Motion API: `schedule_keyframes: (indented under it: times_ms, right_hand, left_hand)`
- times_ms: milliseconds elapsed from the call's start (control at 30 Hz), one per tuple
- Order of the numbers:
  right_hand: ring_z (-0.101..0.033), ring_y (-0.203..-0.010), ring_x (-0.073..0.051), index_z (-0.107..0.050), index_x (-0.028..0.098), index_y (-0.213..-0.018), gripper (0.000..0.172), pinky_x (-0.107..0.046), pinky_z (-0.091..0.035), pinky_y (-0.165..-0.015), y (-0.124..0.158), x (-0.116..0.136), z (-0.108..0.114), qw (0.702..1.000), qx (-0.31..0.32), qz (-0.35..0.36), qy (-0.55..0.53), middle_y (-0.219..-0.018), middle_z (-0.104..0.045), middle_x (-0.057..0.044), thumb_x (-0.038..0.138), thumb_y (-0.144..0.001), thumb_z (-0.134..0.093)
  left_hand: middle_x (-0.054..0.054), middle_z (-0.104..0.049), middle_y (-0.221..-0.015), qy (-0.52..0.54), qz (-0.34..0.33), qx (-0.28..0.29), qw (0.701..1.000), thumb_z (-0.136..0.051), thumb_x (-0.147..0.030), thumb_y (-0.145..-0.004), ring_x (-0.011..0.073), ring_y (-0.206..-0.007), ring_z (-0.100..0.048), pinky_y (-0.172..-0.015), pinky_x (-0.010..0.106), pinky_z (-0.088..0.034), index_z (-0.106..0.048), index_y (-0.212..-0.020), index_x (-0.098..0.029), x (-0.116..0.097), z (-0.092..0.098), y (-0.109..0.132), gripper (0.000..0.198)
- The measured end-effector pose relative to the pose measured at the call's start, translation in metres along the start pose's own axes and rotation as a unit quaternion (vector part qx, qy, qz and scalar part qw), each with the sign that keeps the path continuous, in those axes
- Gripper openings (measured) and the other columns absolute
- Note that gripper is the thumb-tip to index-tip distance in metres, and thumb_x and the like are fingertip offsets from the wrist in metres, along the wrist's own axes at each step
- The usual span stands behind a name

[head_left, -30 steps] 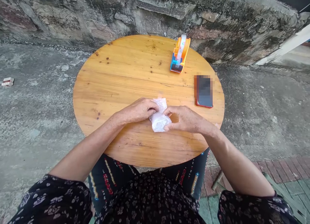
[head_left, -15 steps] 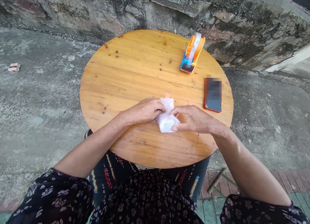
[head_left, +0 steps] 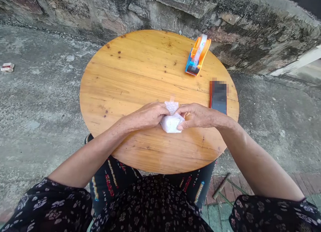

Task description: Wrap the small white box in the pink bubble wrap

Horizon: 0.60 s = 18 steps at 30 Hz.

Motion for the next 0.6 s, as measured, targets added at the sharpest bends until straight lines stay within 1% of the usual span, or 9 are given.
schedule_keyframes:
  times_ms: [67, 167, 267, 333, 400, 433, 467, 533, 600]
  right_hand:
    - [-0.061, -0.088, -0.016, -0.07, 0.022, -0.095, 0.024, -0.028, -0.047, -0.077, -0.001, -0.003, 0.001, 1.0, 0.009, 0.001, 0.0, -0.099, -0.07, 0.0, 0.04, -0.079, -0.072]
    - [-0.059, -0.082, -0.014, -0.071, 0.021, -0.093, 0.027, -0.026, -0.045, -0.071, -0.003, -0.006, 0.001, 1.0, 0.024, -0.001, 0.008, -0.092, -0.069, 0.001, 0.044, -0.08, -0.071]
    - [-0.058, -0.079, -0.014, -0.071, 0.021, -0.093, 0.026, -0.027, -0.044, -0.069, -0.004, -0.005, 0.003, 0.999, 0.03, 0.0, 0.027, -0.086, -0.068, 0.003, 0.044, -0.081, -0.069]
    - [-0.058, -0.078, -0.014, -0.071, 0.021, -0.092, 0.025, -0.027, -0.044, -0.068, -0.005, -0.004, 0.003, 0.999, 0.032, 0.002, 0.032, -0.085, -0.068, 0.003, 0.044, -0.081, -0.069]
    - [-0.058, -0.076, -0.014, -0.072, 0.02, -0.09, 0.024, -0.026, -0.044, -0.067, -0.006, -0.002, 0.004, 0.999, 0.033, 0.001, 0.033, -0.083, -0.068, 0.002, 0.043, -0.081, -0.069]
    - [-0.058, -0.076, -0.014, -0.072, 0.02, -0.09, 0.024, -0.026, -0.044, -0.067, -0.006, -0.002, 0.004, 0.999, 0.034, 0.001, 0.034, -0.083, -0.068, 0.002, 0.042, -0.081, -0.07]
    - [-0.058, -0.076, -0.014, -0.072, 0.02, -0.09, 0.024, -0.026, -0.044, -0.066, -0.005, -0.001, 0.005, 0.999, 0.034, 0.003, 0.035, -0.083, -0.068, 0.002, 0.042, -0.081, -0.07]
    - [-0.058, -0.075, -0.014, -0.072, 0.02, -0.091, 0.023, -0.025, -0.044, -0.066, -0.005, 0.001, 0.005, 0.999, 0.035, 0.01, 0.038, -0.084, -0.068, 0.002, 0.041, -0.082, -0.069]
    - [-0.057, -0.075, -0.013, -0.072, 0.02, -0.092, 0.022, -0.025, -0.044, -0.065, -0.006, 0.002, 0.006, 0.998, 0.038, 0.015, 0.041, -0.084, -0.069, 0.003, 0.04, -0.083, -0.069]
  left_hand:
    - [0.006, -0.072, -0.107, -0.004, 0.0, 0.001, 1.0, -0.045, -0.007, -0.085, 0.0187, -0.098, -0.065, -0.086, 0.031, -0.049, -0.074, -0.094, -0.02, -0.001, 0.0, 0.0, 0.033]
    - [0.006, -0.071, -0.109, -0.005, -0.004, 0.002, 1.0, -0.044, -0.006, -0.085, 0.0194, -0.102, -0.064, -0.09, 0.033, -0.048, -0.073, -0.095, -0.021, -0.003, -0.001, -0.001, 0.035]
    - [0.006, -0.071, -0.108, -0.011, 0.013, -0.012, 1.0, -0.043, -0.006, -0.085, 0.0196, -0.101, -0.064, -0.09, 0.034, -0.049, -0.072, -0.099, -0.021, 0.0, 0.0, 0.002, 0.036]
    - [0.006, -0.071, -0.104, -0.025, 0.04, -0.045, 0.998, -0.044, -0.006, -0.083, 0.0198, -0.096, -0.064, -0.086, 0.034, -0.05, -0.071, -0.105, -0.02, 0.003, 0.005, 0.009, 0.037]
    - [0.008, -0.07, -0.102, -0.038, 0.054, -0.097, 0.993, -0.045, -0.006, -0.081, 0.0202, -0.094, -0.064, -0.083, 0.034, -0.051, -0.069, -0.109, -0.017, -0.001, 0.015, 0.021, 0.039]
    - [0.008, -0.069, -0.106, -0.036, 0.054, -0.124, 0.99, -0.045, -0.006, -0.079, 0.0201, -0.096, -0.064, -0.084, 0.034, -0.051, -0.067, -0.112, -0.017, -0.006, 0.02, 0.028, 0.041]
    - [0.008, -0.067, -0.114, -0.029, 0.053, -0.146, 0.987, -0.046, -0.005, -0.077, 0.0202, -0.101, -0.063, -0.086, 0.033, -0.052, -0.065, -0.116, -0.018, -0.011, 0.025, 0.035, 0.046]
    - [0.007, -0.062, -0.124, -0.013, 0.05, -0.158, 0.986, -0.051, -0.008, -0.076, 0.0206, -0.106, -0.061, -0.088, 0.033, -0.052, -0.059, -0.126, -0.021, -0.023, 0.026, 0.044, 0.052]
    - [0.007, -0.06, -0.127, -0.019, 0.055, -0.163, 0.985, -0.058, -0.016, -0.079, 0.022, -0.108, -0.061, -0.09, 0.036, -0.053, -0.054, -0.131, -0.023, -0.032, 0.024, 0.048, 0.052]
Point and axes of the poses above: each hand's wrist, its own y-axis away from the middle knuckle, its own z-axis out of the back of the hand, x = y × z, the point moved 10 cm from there along -y, towards the middle knuckle
